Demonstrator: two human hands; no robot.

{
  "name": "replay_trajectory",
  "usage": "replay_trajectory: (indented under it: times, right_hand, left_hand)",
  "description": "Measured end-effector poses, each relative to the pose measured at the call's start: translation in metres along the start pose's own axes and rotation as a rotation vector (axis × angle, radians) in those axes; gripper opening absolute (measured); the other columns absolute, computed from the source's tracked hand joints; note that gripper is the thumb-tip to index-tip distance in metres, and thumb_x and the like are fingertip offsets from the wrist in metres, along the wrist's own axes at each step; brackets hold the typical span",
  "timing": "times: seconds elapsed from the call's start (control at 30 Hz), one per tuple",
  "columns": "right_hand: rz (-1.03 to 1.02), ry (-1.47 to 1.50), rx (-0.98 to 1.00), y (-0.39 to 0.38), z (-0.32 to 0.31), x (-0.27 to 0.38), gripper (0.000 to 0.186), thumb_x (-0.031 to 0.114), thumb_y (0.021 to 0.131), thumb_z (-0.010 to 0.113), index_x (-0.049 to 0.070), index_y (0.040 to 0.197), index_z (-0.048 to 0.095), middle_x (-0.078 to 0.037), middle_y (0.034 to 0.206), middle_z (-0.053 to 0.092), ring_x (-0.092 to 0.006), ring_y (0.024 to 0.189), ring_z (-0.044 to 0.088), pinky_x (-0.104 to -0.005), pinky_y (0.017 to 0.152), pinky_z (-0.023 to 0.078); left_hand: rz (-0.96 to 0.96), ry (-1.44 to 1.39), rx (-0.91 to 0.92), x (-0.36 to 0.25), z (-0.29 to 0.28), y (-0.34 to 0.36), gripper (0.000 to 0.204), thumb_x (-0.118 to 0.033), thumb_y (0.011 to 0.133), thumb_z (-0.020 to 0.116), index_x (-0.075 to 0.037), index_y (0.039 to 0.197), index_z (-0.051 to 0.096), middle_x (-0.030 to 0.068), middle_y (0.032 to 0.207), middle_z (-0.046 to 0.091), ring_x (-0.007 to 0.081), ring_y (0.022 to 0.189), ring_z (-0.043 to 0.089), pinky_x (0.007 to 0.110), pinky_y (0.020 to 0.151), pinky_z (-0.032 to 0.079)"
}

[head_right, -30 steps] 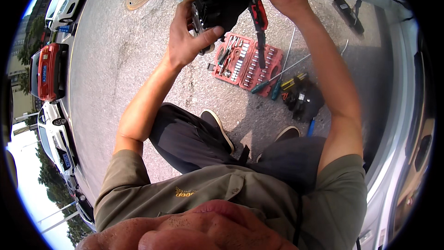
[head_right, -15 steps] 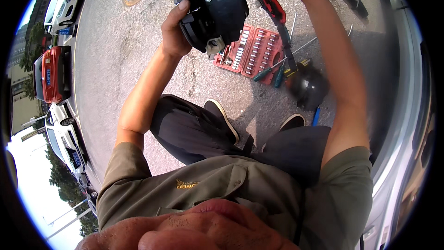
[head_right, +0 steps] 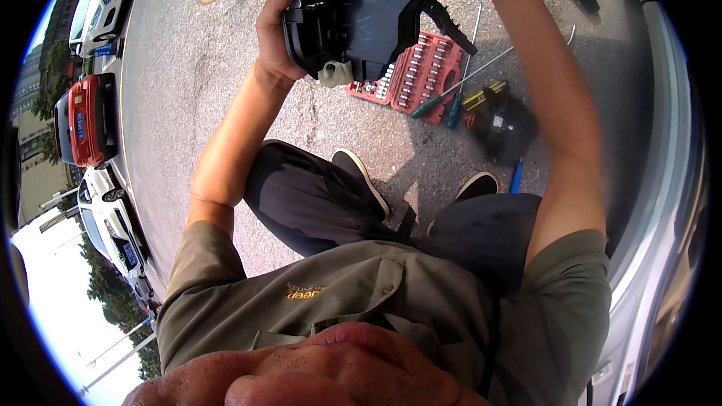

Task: The person disassembles a car door lock mechanism using a screwdriver and pliers, removes a small white plastic piece, and reassembles the mechanism. The work is performed on the ground next to an open car door with tools laid out nearby.

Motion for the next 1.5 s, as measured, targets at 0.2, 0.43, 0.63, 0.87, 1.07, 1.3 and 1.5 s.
replay_trajectory:
  times: [0.2, 0.43, 0.63, 0.87, 1.07, 1.3, 1.5]
  right_hand:
    - [-0.001, 0.034, 0.063, -0.002, 0.013, 0.001, 0.031, 0.019, 0.098, 0.072, -0.002, 0.121, 0.067, -0.009, 0.104, 0.074, -0.0157, 0.094, 0.069, -0.0306, 0.084, 0.057]
    - [-0.023, 0.035, 0.088, -0.003, 0.011, 0.005, 0.034, 0.02, 0.099, 0.069, -0.001, 0.126, 0.065, -0.01, 0.107, 0.074, -0.0172, 0.099, 0.069, -0.0326, 0.094, 0.053]
    - [-0.015, -0.011, 0.019, -0.011, 0.007, 0.006, 0.04, 0.036, 0.101, 0.065, 0.0, 0.121, 0.068, -0.012, 0.112, 0.074, -0.0195, 0.102, 0.07, -0.0342, 0.091, 0.055]
    - [-0.138, -0.311, -0.185, -0.025, -0.028, 0.023, 0.051, 0.053, 0.097, 0.065, 0.002, 0.091, 0.069, -0.005, 0.084, 0.07, -0.0148, 0.072, 0.068, -0.0302, 0.071, 0.057]
    - [0.432, -0.267, 0.353, -0.044, 0.001, -0.021, 0.057, 0.052, 0.093, 0.072, 0.0, 0.118, 0.069, -0.006, 0.096, 0.075, -0.0156, 0.079, 0.073, -0.0294, 0.067, 0.061]
    - [0.481, -0.166, 0.336, -0.045, 0.026, -0.005, 0.06, 0.042, 0.085, 0.08, -0.003, 0.122, 0.066, -0.009, 0.096, 0.075, -0.0171, 0.077, 0.073, -0.0283, 0.06, 0.059]
    - [0.454, -0.192, 0.306, -0.041, 0.028, 0.004, 0.053, 0.042, 0.088, 0.078, -0.004, 0.114, 0.071, -0.01, 0.086, 0.075, -0.0166, 0.066, 0.071, -0.0266, 0.055, 0.058]
  left_hand:
    - [0.043, 0.107, -0.061, -0.002, -0.005, -0.003, 0.065, -0.05, 0.102, 0.049, -0.003, 0.148, 0.049, 0.0187, 0.136, 0.064, 0.0325, 0.122, 0.066, 0.048, 0.104, 0.056]
    - [0.168, 0.41, -0.098, -0.006, 0.016, -0.003, 0.069, -0.048, 0.095, 0.061, 0.0, 0.143, 0.05, 0.0175, 0.129, 0.066, 0.0307, 0.118, 0.067, 0.045, 0.105, 0.053]
    - [0.308, 0.724, -0.213, -0.034, 0.06, -0.027, 0.076, -0.04, 0.089, 0.077, 0.009, 0.137, 0.046, 0.0145, 0.123, 0.064, 0.0216, 0.111, 0.063, 0.036, 0.098, 0.051]
    - [0.336, 0.88, -0.347, -0.044, 0.075, -0.039, 0.081, -0.049, 0.085, 0.083, 0.01, 0.129, 0.049, 0.016, 0.113, 0.065, 0.0202, 0.103, 0.065, 0.035, 0.09, 0.054]
    - [0.095, 0.527, -0.301, -0.009, 0.046, -0.023, 0.084, -0.071, 0.092, 0.062, 0.002, 0.132, 0.052, 0.0139, 0.119, 0.063, 0.0221, 0.108, 0.062, 0.042, 0.091, 0.052]
    - [-0.046, 0.345, -0.234, 0.001, 0.042, -0.02, 0.072, -0.069, 0.105, 0.032, -0.014, 0.147, 0.051, 0.0098, 0.137, 0.059, 0.0256, 0.118, 0.057, 0.046, 0.098, 0.047]
    - [0.038, 0.084, -0.038, -0.006, 0.054, -0.015, 0.07, -0.058, 0.108, 0.032, -0.003, 0.147, 0.049, 0.0146, 0.135, 0.064, 0.0287, 0.121, 0.065, 0.045, 0.106, 0.052]
Point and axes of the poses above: each hand's wrist, its own y-axis towards the middle knuckle, its own z-axis out of the palm, x = y × z, the point moved 9 cm from there along y, towards the middle knuckle
